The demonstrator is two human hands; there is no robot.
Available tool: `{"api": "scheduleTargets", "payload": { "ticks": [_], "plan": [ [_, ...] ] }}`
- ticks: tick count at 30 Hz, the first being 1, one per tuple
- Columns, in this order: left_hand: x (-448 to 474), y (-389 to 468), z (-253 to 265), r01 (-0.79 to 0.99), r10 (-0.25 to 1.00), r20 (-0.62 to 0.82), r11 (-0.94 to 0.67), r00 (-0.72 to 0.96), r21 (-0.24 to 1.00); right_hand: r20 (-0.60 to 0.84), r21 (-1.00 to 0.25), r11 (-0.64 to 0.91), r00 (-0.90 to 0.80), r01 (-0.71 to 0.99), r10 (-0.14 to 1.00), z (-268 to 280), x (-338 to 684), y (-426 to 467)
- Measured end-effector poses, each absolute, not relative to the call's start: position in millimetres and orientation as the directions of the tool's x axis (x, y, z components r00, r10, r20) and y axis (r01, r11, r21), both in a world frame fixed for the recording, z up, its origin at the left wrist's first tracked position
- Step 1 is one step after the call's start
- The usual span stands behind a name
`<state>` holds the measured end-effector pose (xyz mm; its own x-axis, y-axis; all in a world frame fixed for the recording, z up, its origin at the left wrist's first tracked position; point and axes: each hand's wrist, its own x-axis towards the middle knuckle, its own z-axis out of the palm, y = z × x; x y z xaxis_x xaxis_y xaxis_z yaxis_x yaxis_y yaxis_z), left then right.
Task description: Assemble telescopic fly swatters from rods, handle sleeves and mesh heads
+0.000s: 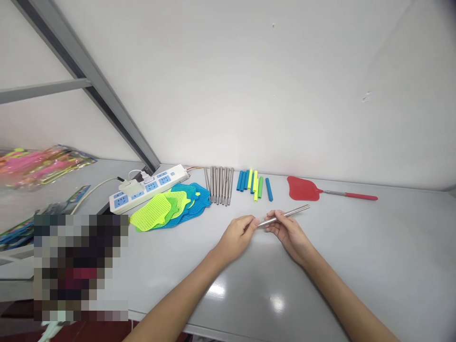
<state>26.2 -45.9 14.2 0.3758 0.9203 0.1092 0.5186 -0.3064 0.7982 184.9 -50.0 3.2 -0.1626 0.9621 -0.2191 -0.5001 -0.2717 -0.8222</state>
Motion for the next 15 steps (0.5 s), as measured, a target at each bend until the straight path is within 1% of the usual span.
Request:
{"api": "scheduleTargets", "payload": {
  "ticks": [3, 5, 10, 15],
  "plan": [
    [25, -37, 17, 0.534, 0.946, 0.116, -0.268, 0.301, 0.802, -0.219, -0.833, -0.267, -0.154, -0.485, 0.964, 2, 185, -51],
    [25, -27, 19, 0.566, 0.957, 0.127, -0.259, 0.262, 0.782, -0.217, -0.845, -0.264, -0.152, -0.466, 0.964, 3, 184, -51],
    [31, 1, 23, 0.656, 0.938, 0.189, -0.34, 0.292, 0.674, -0.234, -0.855, -0.282, -0.16, -0.435, 0.959, 3, 181, -52],
    [56, 24, 21, 0.712, 0.95, 0.166, -0.309, 0.265, 0.631, -0.264, -0.834, -0.305, -0.152, -0.46, 0.952, -2, 178, -51]
  ]
}}
